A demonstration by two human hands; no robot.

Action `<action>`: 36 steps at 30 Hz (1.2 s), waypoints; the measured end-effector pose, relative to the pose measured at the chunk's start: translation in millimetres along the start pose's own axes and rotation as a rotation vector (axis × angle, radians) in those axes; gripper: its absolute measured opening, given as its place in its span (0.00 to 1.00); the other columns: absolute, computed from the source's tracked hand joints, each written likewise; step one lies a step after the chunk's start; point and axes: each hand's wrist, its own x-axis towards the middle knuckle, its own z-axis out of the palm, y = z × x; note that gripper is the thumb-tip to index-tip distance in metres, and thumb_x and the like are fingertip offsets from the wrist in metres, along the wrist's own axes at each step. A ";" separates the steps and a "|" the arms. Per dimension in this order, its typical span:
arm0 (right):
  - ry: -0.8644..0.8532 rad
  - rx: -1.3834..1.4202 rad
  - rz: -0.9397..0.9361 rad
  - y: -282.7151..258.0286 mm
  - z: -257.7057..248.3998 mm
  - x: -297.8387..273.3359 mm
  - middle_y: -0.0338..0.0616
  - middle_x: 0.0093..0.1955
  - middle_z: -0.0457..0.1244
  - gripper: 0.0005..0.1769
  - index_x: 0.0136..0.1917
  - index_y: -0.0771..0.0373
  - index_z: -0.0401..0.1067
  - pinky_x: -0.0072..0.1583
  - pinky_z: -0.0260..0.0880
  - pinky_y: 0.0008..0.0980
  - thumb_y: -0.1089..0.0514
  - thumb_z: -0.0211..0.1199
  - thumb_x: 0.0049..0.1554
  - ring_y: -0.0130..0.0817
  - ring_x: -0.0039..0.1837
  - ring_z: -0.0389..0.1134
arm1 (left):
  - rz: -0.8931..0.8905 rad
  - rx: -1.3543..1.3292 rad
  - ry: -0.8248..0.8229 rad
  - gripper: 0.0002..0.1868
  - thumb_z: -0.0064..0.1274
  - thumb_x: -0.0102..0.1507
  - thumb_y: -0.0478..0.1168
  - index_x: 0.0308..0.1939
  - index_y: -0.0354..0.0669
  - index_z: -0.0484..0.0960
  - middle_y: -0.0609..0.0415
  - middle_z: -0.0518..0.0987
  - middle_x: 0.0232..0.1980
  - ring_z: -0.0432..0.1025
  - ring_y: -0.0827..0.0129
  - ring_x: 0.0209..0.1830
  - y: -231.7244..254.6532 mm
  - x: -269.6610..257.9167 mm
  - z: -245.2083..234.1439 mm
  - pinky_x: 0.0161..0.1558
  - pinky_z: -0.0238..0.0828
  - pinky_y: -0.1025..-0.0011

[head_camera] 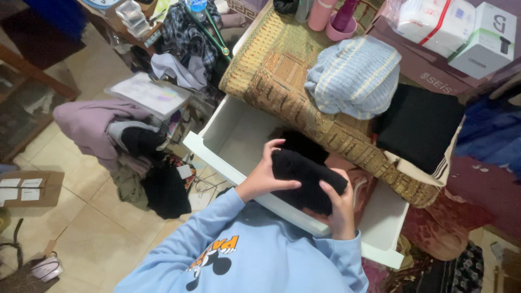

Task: The person opens a drawer and places folded clothes inside, including a blue t-shirt, pink t-shirt, and other garments. They then close the drawer and open another drawer to place more clothes inside.

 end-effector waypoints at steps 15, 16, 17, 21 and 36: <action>-0.014 -0.137 0.037 -8.4 0.7 1.1 0.41 0.57 0.65 0.22 0.63 0.61 0.67 0.62 0.68 0.27 0.58 0.66 0.57 0.30 0.60 0.66 | -0.347 -0.257 -0.195 0.25 0.69 0.57 0.40 0.55 0.35 0.81 0.54 0.83 0.51 0.76 0.70 0.52 -49.6 37.2 -1.8 0.56 0.73 0.71; -0.008 -0.161 0.036 -3.7 -3.3 3.7 0.43 0.59 0.64 0.24 0.66 0.61 0.65 0.62 0.67 0.28 0.58 0.66 0.58 0.31 0.60 0.65 | -0.372 -0.247 -0.193 0.24 0.68 0.58 0.41 0.55 0.35 0.82 0.54 0.83 0.50 0.76 0.70 0.51 -52.4 42.3 -2.2 0.55 0.73 0.71; -0.001 -0.186 0.035 1.9 -7.4 6.5 0.44 0.60 0.63 0.26 0.68 0.60 0.63 0.62 0.67 0.28 0.58 0.65 0.59 0.32 0.61 0.65 | -0.398 -0.236 -0.191 0.23 0.67 0.58 0.42 0.55 0.36 0.82 0.55 0.84 0.50 0.76 0.70 0.50 -54.8 48.5 -2.9 0.54 0.74 0.71; -0.006 -0.077 -0.007 23.8 -30.1 25.1 0.50 0.66 0.61 0.34 0.75 0.57 0.51 0.67 0.65 0.31 0.60 0.63 0.60 0.35 0.66 0.63 | -0.329 -0.171 -0.295 0.24 0.65 0.61 0.44 0.58 0.37 0.82 0.54 0.84 0.53 0.77 0.72 0.51 -61.7 77.5 -18.6 0.55 0.74 0.72; 0.185 -0.054 0.002 16.2 -101.5 10.8 0.53 0.67 0.61 0.22 0.71 0.64 0.59 0.63 0.73 0.37 0.60 0.52 0.66 0.38 0.67 0.65 | -0.606 0.243 -0.134 0.35 0.66 0.61 0.53 0.61 0.32 0.73 0.52 0.81 0.54 0.76 0.72 0.52 -61.5 134.2 -53.0 0.53 0.72 0.74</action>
